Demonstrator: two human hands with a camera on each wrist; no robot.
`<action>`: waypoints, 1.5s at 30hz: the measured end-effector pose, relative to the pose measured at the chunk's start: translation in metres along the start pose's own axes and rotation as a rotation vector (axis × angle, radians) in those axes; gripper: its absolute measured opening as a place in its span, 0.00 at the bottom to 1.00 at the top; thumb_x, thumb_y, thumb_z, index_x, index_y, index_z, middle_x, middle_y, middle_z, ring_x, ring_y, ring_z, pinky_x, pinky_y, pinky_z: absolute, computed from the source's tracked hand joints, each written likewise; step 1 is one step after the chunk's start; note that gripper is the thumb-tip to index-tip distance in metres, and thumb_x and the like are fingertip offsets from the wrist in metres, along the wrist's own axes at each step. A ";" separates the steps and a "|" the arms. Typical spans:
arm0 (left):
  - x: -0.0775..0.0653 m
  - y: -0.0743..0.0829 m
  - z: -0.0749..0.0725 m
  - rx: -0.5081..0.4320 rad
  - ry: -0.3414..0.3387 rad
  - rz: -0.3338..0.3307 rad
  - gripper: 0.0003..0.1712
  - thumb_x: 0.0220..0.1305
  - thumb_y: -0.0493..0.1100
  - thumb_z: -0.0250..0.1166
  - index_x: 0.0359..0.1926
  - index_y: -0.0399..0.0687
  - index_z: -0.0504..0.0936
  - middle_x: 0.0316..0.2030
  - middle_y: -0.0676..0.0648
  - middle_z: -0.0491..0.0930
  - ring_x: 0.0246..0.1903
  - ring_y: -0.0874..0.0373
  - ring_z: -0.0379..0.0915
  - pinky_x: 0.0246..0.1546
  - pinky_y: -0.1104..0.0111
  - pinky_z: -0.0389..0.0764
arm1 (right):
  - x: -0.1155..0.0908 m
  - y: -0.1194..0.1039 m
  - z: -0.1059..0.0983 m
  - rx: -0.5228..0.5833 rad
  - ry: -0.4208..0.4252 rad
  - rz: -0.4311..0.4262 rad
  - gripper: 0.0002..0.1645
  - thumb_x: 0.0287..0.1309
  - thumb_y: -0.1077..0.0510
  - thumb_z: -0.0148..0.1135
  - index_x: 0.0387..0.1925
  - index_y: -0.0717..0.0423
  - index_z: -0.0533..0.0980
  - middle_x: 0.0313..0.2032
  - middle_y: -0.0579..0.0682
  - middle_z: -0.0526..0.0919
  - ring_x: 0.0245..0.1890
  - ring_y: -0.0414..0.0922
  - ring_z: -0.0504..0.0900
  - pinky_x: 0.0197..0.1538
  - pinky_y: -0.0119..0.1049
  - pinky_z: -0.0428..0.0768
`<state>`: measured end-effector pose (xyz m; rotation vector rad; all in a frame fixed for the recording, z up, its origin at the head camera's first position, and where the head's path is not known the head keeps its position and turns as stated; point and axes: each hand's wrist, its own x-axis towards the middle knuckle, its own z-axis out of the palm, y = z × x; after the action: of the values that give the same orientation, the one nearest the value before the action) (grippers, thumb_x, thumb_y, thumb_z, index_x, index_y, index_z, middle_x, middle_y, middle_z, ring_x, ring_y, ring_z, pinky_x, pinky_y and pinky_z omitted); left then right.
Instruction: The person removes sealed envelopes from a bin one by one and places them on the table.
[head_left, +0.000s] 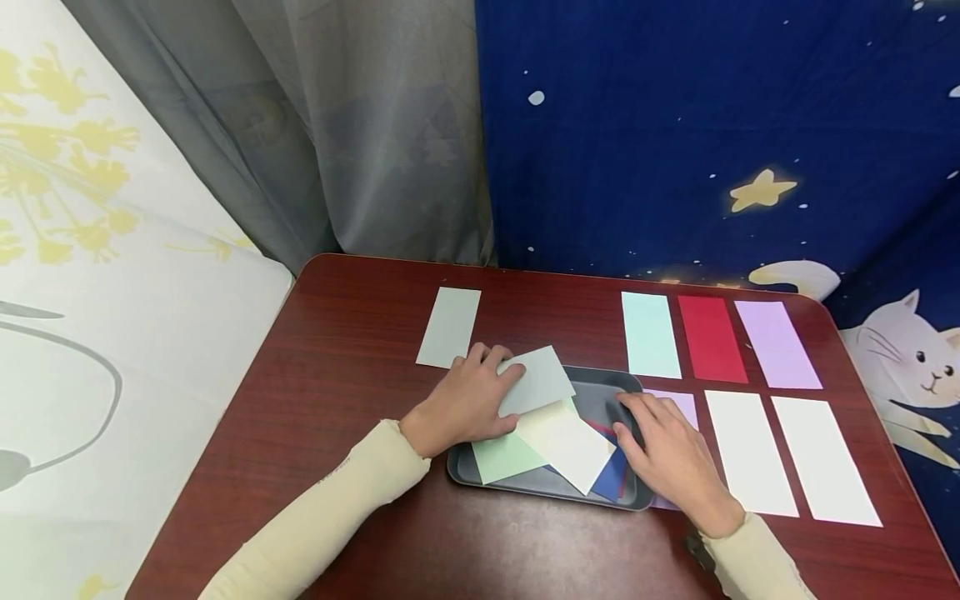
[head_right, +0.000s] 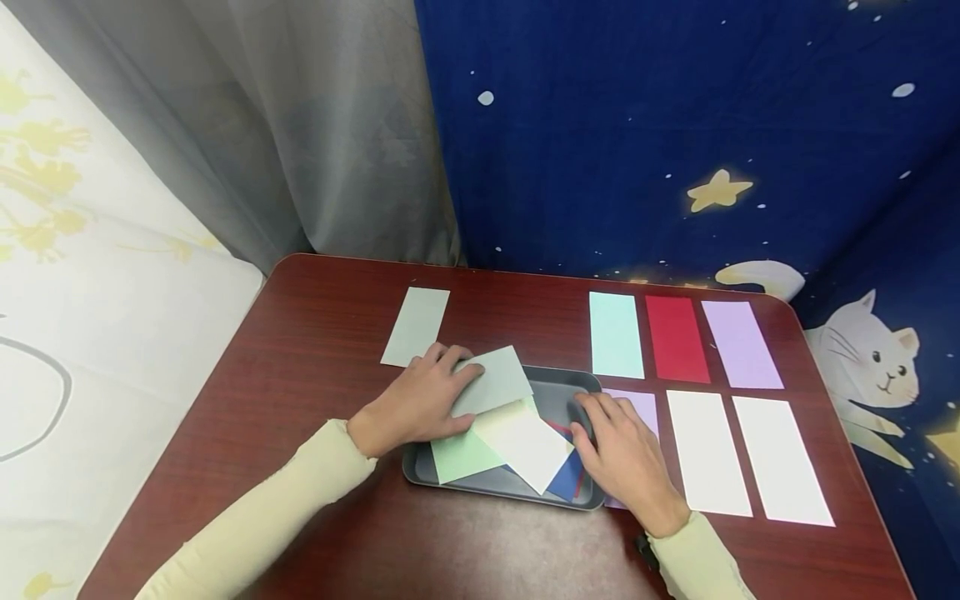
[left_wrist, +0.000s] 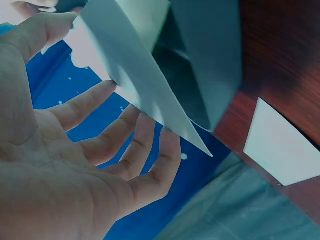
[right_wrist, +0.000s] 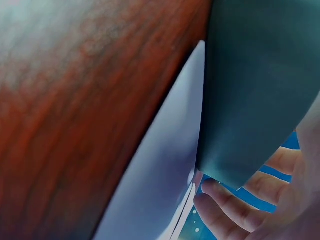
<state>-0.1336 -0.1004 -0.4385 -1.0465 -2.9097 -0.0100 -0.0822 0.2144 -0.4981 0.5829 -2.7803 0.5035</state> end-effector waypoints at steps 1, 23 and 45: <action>0.001 -0.003 0.001 -0.004 -0.004 -0.010 0.35 0.57 0.62 0.64 0.63 0.53 0.74 0.60 0.43 0.69 0.52 0.47 0.66 0.38 0.55 0.75 | 0.000 0.000 0.000 0.001 0.001 -0.001 0.27 0.60 0.48 0.61 0.58 0.56 0.75 0.50 0.53 0.80 0.48 0.52 0.76 0.43 0.51 0.80; 0.011 -0.082 0.018 -0.172 -0.042 -0.296 0.38 0.65 0.64 0.56 0.67 0.46 0.71 0.60 0.38 0.68 0.54 0.42 0.62 0.49 0.57 0.74 | 0.000 0.002 0.001 0.005 0.003 -0.011 0.28 0.59 0.48 0.62 0.58 0.57 0.75 0.50 0.53 0.79 0.48 0.52 0.76 0.43 0.50 0.80; 0.006 -0.157 0.036 -0.225 -0.072 -0.639 0.41 0.65 0.62 0.55 0.68 0.36 0.65 0.56 0.30 0.64 0.53 0.36 0.58 0.41 0.45 0.76 | 0.000 0.002 0.001 -0.001 -0.011 -0.004 0.29 0.59 0.48 0.63 0.59 0.57 0.75 0.50 0.54 0.80 0.47 0.52 0.77 0.43 0.51 0.80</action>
<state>-0.2394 -0.2169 -0.4721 -0.0876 -3.2196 -0.3333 -0.0836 0.2154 -0.4997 0.5930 -2.7886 0.4995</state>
